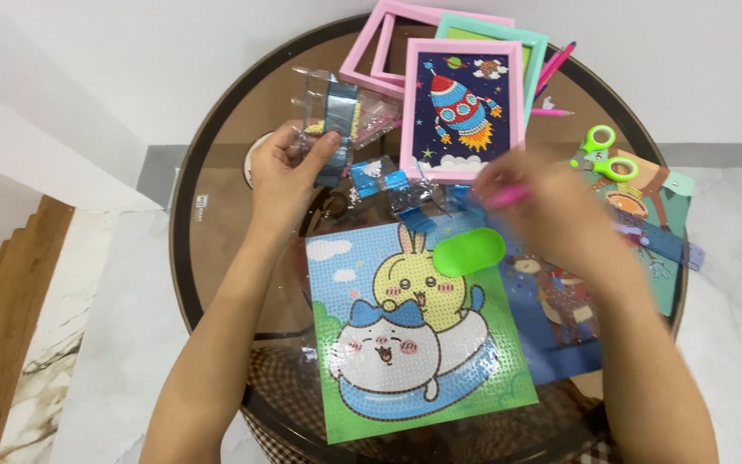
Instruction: Organizing various art and craft materials including frames, diamond painting kits, and tools on a glass table.
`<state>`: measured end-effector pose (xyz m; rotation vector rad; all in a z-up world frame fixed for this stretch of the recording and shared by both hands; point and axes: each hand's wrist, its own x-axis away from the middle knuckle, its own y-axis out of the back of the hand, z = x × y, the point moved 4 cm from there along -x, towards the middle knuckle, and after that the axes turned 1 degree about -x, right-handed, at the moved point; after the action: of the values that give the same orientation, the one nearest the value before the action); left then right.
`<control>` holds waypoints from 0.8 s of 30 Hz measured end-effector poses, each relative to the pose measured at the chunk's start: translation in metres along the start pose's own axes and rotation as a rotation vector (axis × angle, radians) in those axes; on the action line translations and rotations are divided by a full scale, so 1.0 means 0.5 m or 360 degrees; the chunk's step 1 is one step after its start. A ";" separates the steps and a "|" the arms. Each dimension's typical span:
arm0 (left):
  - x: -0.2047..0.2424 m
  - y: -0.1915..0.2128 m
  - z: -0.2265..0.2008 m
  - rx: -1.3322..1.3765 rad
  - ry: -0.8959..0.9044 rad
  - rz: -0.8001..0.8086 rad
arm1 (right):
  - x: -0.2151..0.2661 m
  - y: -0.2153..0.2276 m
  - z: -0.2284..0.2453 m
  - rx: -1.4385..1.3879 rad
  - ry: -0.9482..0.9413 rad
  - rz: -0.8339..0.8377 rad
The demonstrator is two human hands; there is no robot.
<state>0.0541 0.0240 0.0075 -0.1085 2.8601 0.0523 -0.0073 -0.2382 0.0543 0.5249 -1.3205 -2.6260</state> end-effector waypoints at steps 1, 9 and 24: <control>0.003 -0.004 -0.011 0.0008 0.0003 0.0007 | -0.006 0.013 -0.053 0.0006 -0.0009 0.0000; 0.004 -0.003 -0.017 -0.0055 0.0141 -0.0027 | 0.006 0.113 -0.266 0.0057 -0.0749 -0.0648; 0.011 -0.010 -0.031 -0.0024 0.0276 0.0002 | -0.030 0.105 -0.335 0.1211 -0.0763 0.0565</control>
<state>0.0451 0.0179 0.0209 -0.1199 3.0333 0.0681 0.0686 -0.3901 0.0081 -0.2845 -2.3074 -1.9527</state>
